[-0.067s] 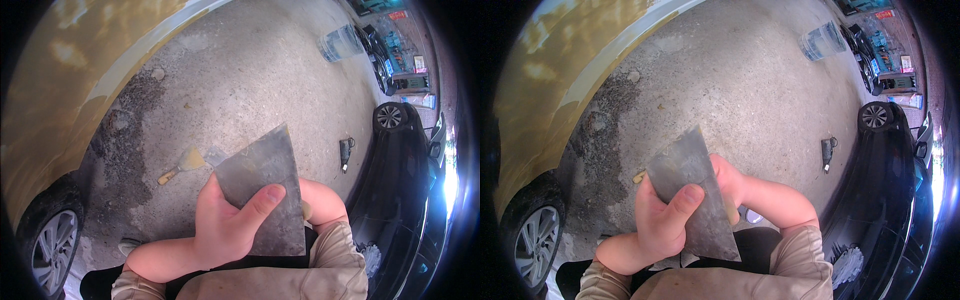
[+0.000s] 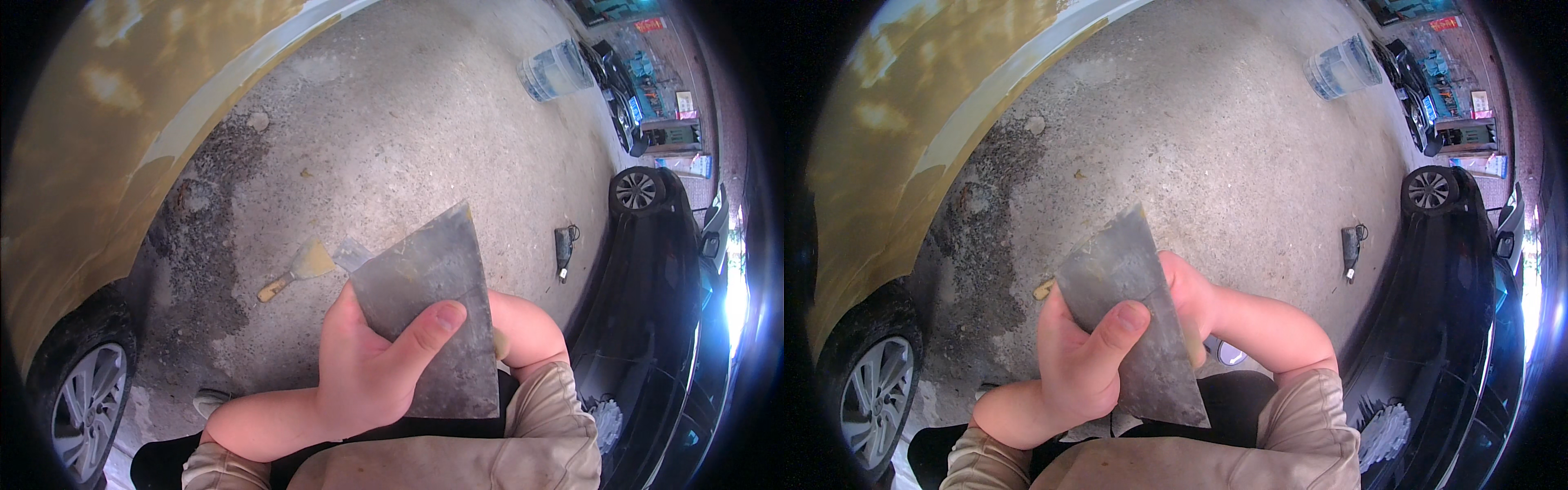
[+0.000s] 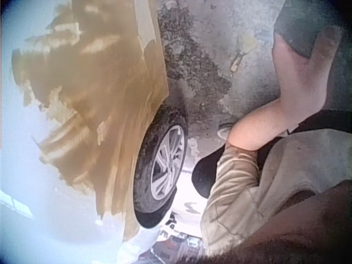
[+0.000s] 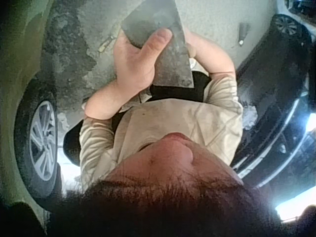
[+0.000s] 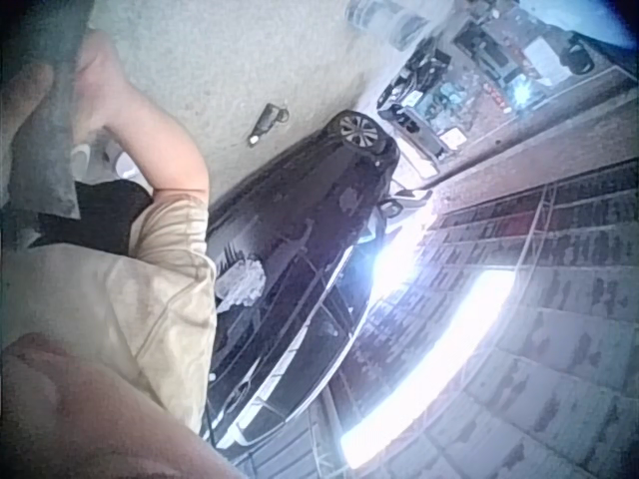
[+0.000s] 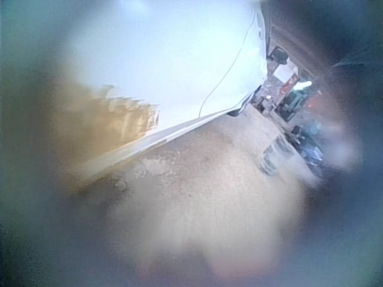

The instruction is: The person uses a putty knife to apply a brown body filler onto the side panel of a white car. They scoop filler from a can and spread it over a damaged area, smoothing the surface with the tool.

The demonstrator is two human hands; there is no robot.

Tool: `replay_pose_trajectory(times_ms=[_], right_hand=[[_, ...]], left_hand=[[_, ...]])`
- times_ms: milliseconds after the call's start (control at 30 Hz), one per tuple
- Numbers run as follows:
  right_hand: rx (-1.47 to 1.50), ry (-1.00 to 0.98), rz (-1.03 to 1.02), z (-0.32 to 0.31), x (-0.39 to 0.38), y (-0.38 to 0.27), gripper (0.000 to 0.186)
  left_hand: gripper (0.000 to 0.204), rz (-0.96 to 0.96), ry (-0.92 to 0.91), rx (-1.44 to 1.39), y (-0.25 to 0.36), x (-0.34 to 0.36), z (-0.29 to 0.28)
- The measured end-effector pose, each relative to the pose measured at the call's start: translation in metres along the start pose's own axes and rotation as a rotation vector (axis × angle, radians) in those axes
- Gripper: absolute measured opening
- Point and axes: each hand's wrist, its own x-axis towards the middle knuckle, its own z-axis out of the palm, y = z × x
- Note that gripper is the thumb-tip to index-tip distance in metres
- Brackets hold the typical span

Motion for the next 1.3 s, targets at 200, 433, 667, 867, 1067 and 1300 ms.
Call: replay_pose_trajectory(times_ms=[200, 433, 667, 867, 1067, 1300], right_hand=[[-0.003, 0.006, 0.013, 0.001, -0.001, -0.002, 0.054], [-0.009, 0.028, 0.044, 0.005, -0.002, -0.01, 0.048], [-0.008, 0.042, 0.071, 0.007, -0.003, -0.014, 0.043], [-0.018, 0.05, 0.079, 0.006, -0.001, -0.015, 0.038], [-0.016, 0.051, 0.096, 0.007, -0.001, -0.016, 0.034], [-0.013, 0.065, 0.105, 0.01, -0.002, -0.018, 0.028]], left_hand=[[0.032, -0.051, -0.043, 0.025, 0.007, -0.001, -0.004], [0.042, -0.055, -0.116, 0.056, 0.004, 0.005, -0.006], [0.027, -0.093, -0.135, -0.158, 0.002, 0.004, -0.011], [0.028, -0.05, -0.127, -0.047, 0.007, 0.003, -0.01], [0.028, -0.062, -0.09, -0.068, 0.006, 0.003, -0.008], [0.03, -0.063, -0.136, 0.029, 0.005, 0.001, -0.01]])
